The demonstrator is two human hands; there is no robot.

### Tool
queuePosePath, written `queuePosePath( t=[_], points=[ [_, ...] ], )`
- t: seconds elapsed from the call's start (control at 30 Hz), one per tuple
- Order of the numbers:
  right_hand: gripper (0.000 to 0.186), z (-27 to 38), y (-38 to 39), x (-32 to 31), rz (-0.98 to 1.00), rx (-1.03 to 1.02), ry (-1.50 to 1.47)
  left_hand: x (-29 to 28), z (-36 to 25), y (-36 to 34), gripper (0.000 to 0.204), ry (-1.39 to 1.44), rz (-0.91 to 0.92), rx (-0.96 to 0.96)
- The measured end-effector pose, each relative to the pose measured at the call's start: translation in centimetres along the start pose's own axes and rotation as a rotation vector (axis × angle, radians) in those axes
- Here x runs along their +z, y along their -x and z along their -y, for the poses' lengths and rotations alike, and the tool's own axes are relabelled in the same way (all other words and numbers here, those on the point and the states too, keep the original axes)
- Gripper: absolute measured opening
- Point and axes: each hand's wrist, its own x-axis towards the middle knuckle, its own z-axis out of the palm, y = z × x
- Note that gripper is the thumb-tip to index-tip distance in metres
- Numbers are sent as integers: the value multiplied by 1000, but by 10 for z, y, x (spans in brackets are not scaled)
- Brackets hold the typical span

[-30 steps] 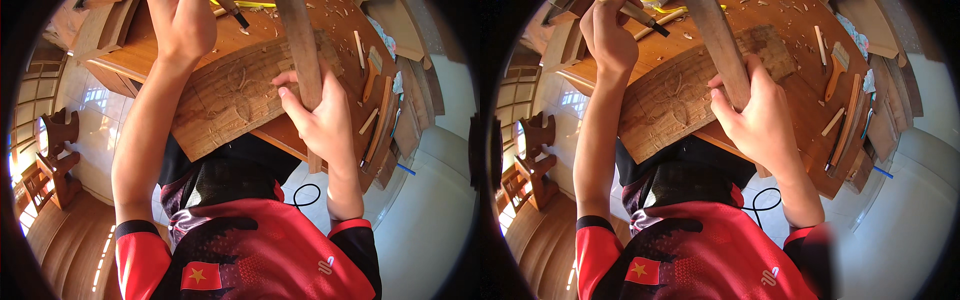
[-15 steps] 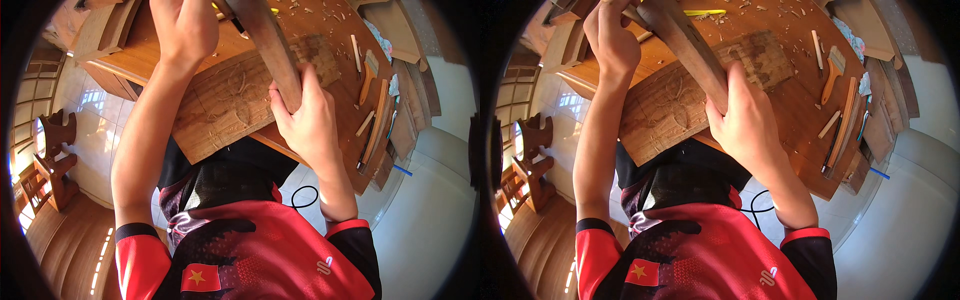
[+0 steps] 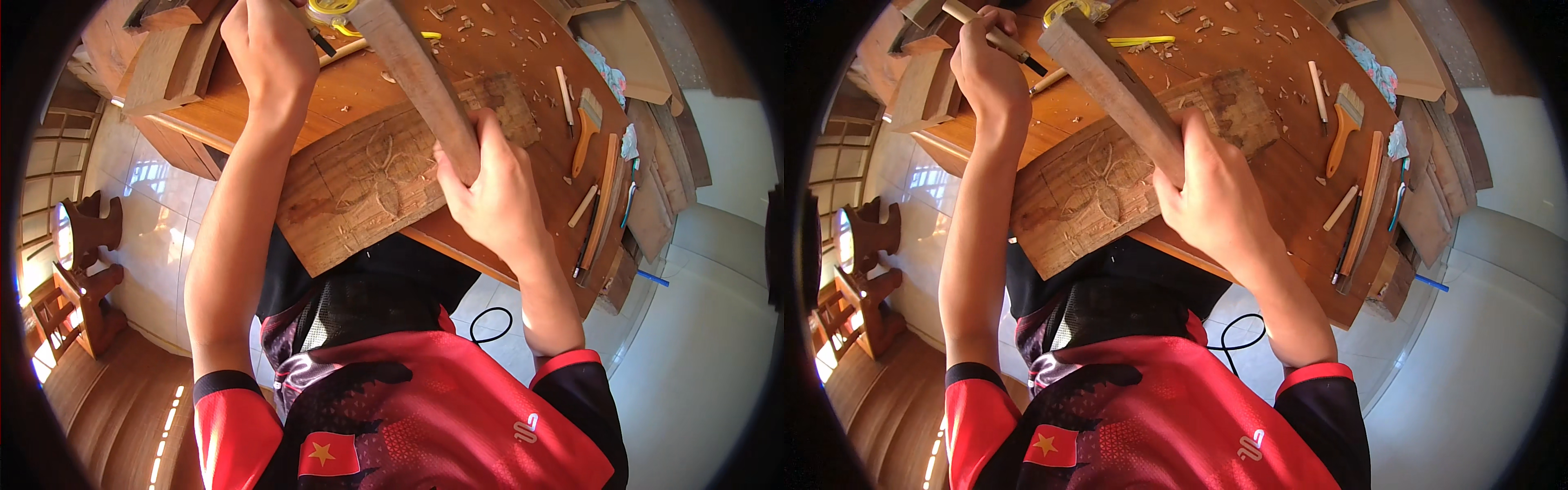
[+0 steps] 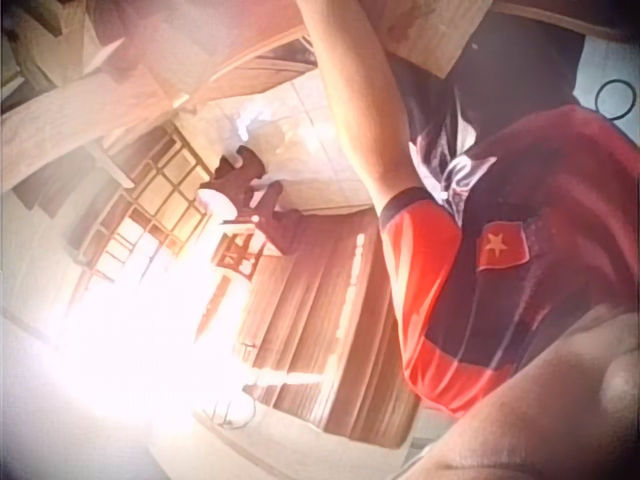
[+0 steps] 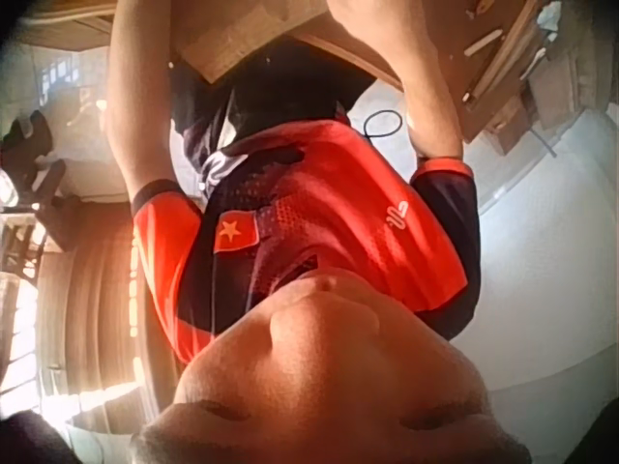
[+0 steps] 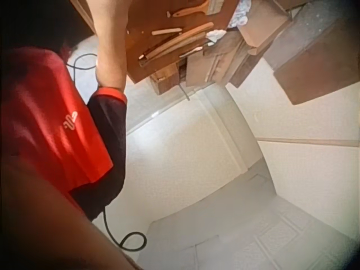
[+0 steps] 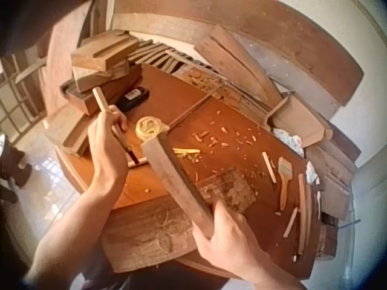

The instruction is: The person carves a design into a rectangular wooden block using a chisel and a wooden mallet. They repeatedly position the chisel and strike it to remove wood shavings, occasionally rotating the block to access different areas of the pattern.

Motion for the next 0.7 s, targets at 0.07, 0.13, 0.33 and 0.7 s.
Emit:
queuePosePath(
  t=[0.07, 0.13, 0.33, 0.7],
  points=[
    [29, -6, -2, -3, -7, -16, 5, -4, 5, -2, 34, -43, 15, 4],
    [28, -4, -2, -12, -13, -17, 15, -2, 2, 0, 31, -149, 28, 10],
    [28, 4, 0, -16, 72, 19, 47, -5, 0, -4, 34, -208, 63, 53],
    [26, 10, -3, -17, 132, 37, 131, -6, -11, -12, 22, 236, -88, -216]
  ],
)
